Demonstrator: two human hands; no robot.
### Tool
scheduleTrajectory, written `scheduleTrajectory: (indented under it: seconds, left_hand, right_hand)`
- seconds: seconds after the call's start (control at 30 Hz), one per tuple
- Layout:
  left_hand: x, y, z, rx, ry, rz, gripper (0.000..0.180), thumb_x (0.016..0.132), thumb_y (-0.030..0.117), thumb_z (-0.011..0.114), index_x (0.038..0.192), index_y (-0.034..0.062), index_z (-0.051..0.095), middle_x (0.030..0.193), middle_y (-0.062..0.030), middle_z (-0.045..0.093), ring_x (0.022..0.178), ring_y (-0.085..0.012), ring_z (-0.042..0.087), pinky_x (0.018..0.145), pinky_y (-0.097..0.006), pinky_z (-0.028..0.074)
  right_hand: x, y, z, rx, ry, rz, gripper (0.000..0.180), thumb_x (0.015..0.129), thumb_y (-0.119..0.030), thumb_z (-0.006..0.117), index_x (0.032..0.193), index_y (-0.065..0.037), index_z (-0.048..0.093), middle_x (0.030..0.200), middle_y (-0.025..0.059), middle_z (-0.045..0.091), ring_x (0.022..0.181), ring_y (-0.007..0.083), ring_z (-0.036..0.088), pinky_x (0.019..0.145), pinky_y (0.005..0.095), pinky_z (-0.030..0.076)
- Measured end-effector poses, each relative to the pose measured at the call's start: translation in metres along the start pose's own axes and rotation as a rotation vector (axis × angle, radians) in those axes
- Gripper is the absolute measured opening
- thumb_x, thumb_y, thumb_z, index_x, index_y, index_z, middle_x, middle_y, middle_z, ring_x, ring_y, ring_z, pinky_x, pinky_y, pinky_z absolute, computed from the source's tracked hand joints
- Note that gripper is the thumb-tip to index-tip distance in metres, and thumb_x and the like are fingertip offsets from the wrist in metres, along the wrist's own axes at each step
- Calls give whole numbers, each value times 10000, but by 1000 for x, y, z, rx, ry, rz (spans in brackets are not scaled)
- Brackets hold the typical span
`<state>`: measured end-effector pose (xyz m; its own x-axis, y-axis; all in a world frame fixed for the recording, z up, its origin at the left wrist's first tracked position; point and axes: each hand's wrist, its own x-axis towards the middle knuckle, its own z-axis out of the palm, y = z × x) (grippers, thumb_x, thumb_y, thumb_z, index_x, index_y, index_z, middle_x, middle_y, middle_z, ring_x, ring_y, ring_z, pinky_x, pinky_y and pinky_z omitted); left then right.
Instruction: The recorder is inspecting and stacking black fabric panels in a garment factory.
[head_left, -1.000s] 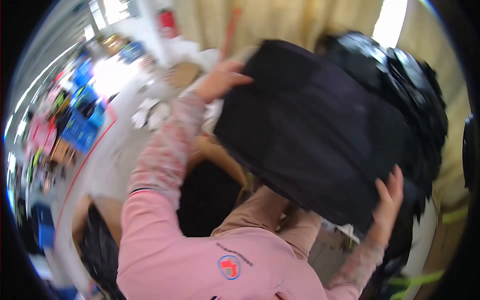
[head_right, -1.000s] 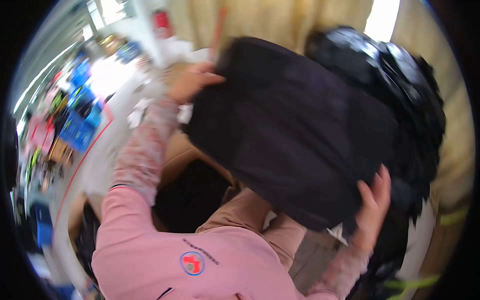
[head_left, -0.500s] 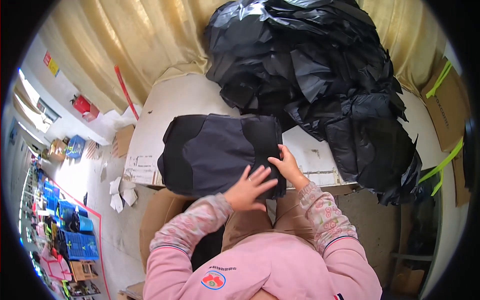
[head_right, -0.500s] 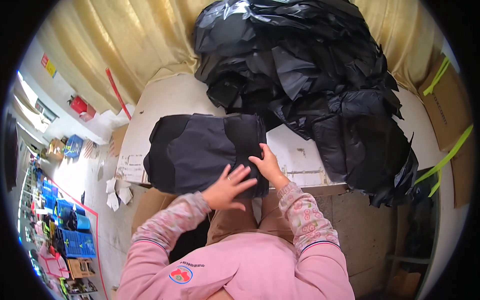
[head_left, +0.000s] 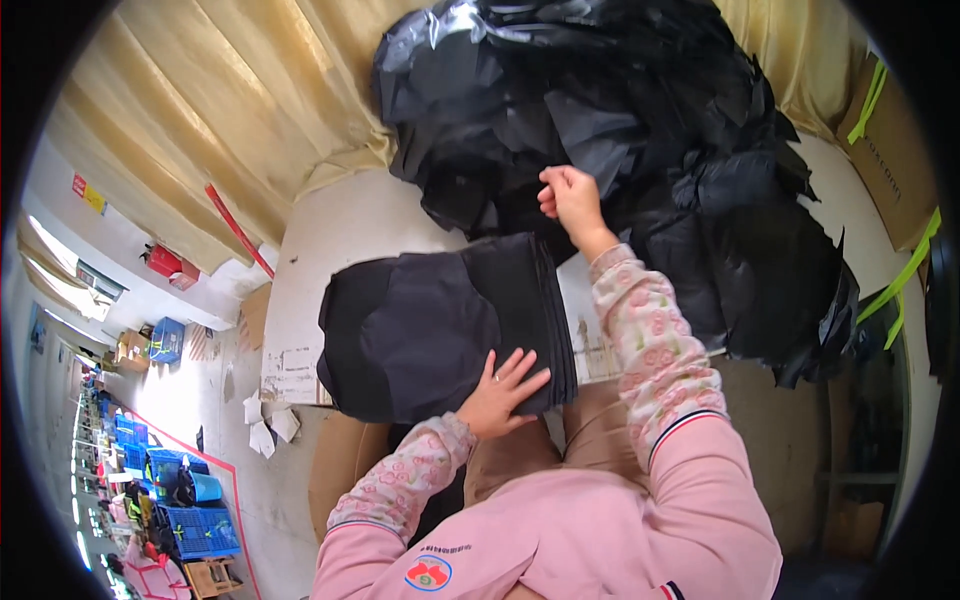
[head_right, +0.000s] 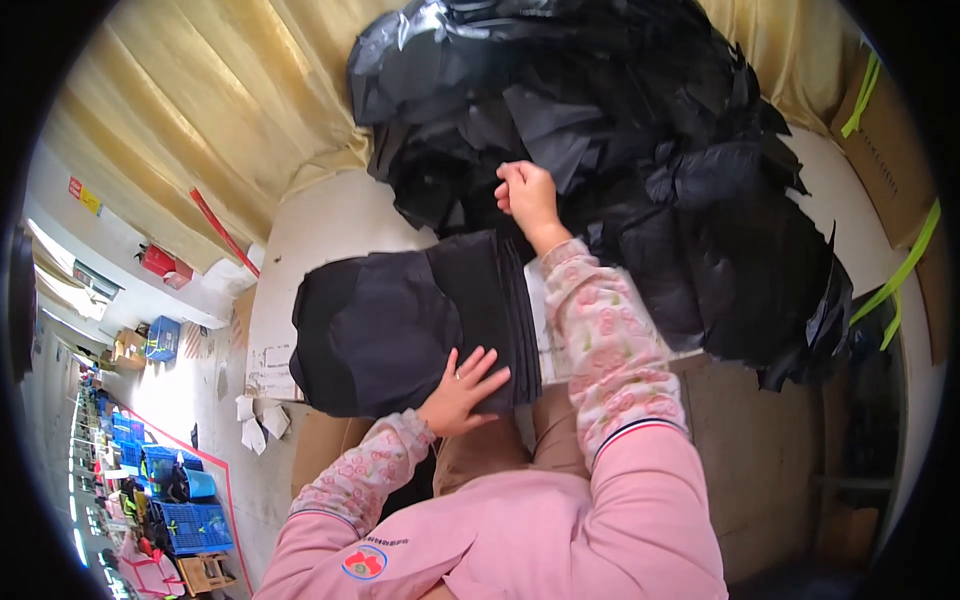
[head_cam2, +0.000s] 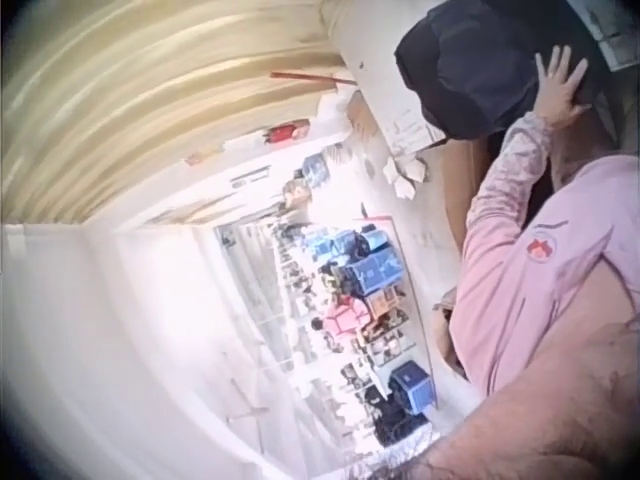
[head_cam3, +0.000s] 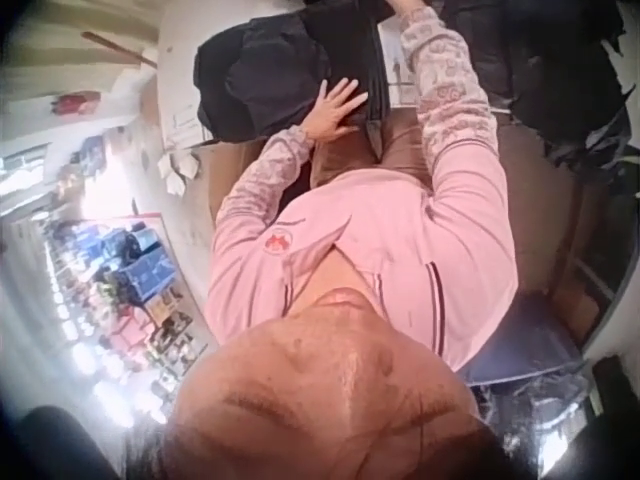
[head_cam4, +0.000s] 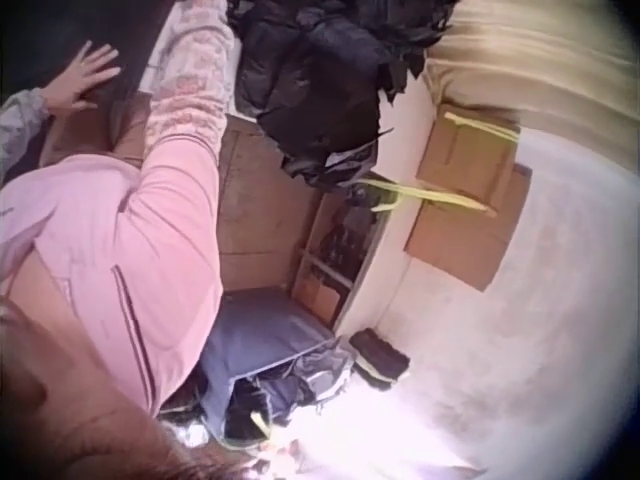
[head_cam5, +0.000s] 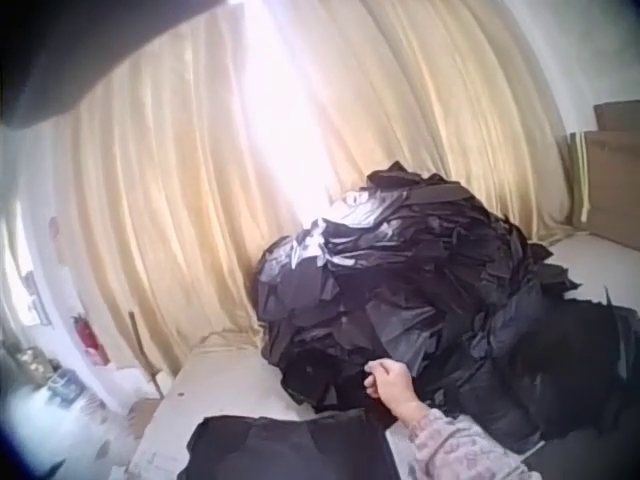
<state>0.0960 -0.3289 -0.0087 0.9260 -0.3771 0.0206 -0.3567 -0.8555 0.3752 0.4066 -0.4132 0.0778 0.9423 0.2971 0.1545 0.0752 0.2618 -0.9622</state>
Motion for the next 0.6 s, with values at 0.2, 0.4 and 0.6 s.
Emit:
scheduleTrajectory:
  seconds: [0.2, 0.4, 0.6]
  left_hand:
    - [4, -16, -9, -198, -22, -48, 1162, 723, 628, 701, 1539, 52, 107, 1600, -165, 129, 1493, -318, 57, 1146, -584, -34]
    - [4, -12, -7, -184, -54, -57, 1197, 694, 622, 729, 1541, 57, 101, 1606, -157, 107, 1494, -314, 37, 1144, -581, -49]
    - [6, -19, -4, -190, -41, -116, 1204, 674, 586, 764, 1544, 76, 106, 1615, -141, 67, 1497, -303, -4, 1144, -583, -49]
  right_hand:
    - [-147, 17, -45, -538, -568, 559, 484, 885, -446, 642, 719, 8, 615, 552, 94, 605, 426, 192, 579, 411, 327, 469]
    - [-270, 44, -56, -341, -521, 581, 361, 949, -293, 596, 745, 5, 611, 581, 59, 598, 458, 128, 567, 427, 279, 458]
    - [-310, 31, -89, -282, -697, 727, 338, 960, -276, 572, 759, -9, 626, 613, 33, 601, 478, 98, 558, 438, 261, 442]
